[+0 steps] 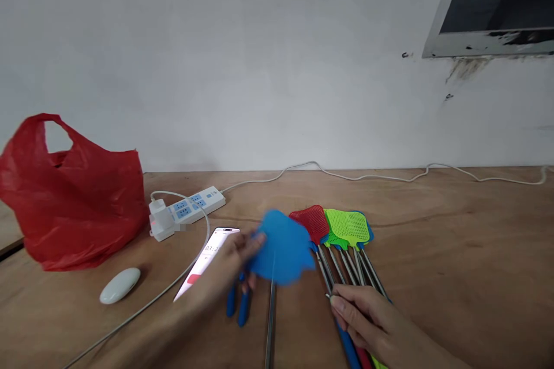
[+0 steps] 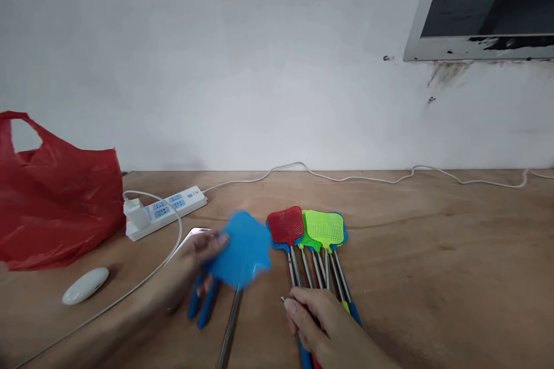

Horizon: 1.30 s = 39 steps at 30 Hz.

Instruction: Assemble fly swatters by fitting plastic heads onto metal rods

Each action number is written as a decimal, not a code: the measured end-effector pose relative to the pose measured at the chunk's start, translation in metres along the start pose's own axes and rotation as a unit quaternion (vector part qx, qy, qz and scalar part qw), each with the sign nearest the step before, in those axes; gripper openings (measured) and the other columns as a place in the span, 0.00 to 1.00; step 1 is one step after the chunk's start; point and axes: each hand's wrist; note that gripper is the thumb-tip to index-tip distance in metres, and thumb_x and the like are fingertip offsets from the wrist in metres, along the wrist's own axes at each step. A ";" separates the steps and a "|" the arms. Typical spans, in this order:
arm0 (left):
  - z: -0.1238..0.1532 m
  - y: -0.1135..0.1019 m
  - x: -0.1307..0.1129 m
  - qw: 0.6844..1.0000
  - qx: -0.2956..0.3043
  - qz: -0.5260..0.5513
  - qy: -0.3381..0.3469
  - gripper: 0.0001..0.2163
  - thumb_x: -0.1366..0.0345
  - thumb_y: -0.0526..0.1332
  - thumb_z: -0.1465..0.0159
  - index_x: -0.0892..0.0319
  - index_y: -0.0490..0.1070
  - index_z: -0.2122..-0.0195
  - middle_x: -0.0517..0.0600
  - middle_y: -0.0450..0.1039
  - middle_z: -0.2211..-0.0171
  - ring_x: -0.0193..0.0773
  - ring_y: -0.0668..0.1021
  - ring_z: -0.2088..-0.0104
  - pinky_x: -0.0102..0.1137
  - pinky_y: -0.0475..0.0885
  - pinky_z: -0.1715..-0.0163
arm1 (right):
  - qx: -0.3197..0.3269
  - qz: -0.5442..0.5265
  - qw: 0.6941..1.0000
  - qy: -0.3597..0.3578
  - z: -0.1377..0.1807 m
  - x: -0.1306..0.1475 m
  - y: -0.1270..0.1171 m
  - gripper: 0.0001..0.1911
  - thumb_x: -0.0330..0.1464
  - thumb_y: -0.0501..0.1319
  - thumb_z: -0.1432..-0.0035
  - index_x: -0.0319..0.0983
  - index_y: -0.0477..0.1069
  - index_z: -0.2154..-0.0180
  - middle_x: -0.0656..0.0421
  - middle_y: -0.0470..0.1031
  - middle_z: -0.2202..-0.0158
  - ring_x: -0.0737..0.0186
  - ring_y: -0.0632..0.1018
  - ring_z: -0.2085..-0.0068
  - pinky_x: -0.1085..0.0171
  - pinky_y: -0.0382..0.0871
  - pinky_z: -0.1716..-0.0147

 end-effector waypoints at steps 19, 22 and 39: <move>-0.065 -0.030 0.021 0.904 -0.057 -0.398 0.149 0.18 0.51 0.55 0.33 0.57 0.79 0.65 0.51 0.79 0.67 0.47 0.79 0.63 0.35 0.72 0.62 | 0.032 -0.122 0.992 0.018 -0.011 0.014 -0.014 0.27 0.58 0.55 0.40 0.41 0.65 0.71 0.72 0.48 0.84 0.73 0.49 0.83 0.70 0.39 0.85; -0.062 -0.024 0.023 0.873 -0.060 -0.457 0.160 0.16 0.55 0.55 0.33 0.59 0.78 0.59 0.57 0.77 0.60 0.52 0.78 0.59 0.42 0.72 0.58 | 0.041 -0.135 0.990 0.015 -0.020 0.017 -0.014 0.26 0.58 0.55 0.40 0.41 0.65 0.71 0.73 0.50 0.86 0.74 0.48 0.86 0.71 0.39 0.87; -0.012 -0.003 0.043 0.798 0.039 -0.558 0.226 0.17 0.57 0.51 0.27 0.59 0.67 0.43 0.58 0.74 0.47 0.52 0.76 0.49 0.45 0.71 0.49 | -0.180 -0.247 0.951 -0.040 -0.052 0.004 -0.025 0.24 0.55 0.64 0.47 0.41 0.65 0.68 0.65 0.72 0.81 0.72 0.64 0.86 0.72 0.55 0.89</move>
Point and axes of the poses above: each hand's wrist, its own z-axis away from the middle knuckle, its own y-axis out of the palm, x = y × z
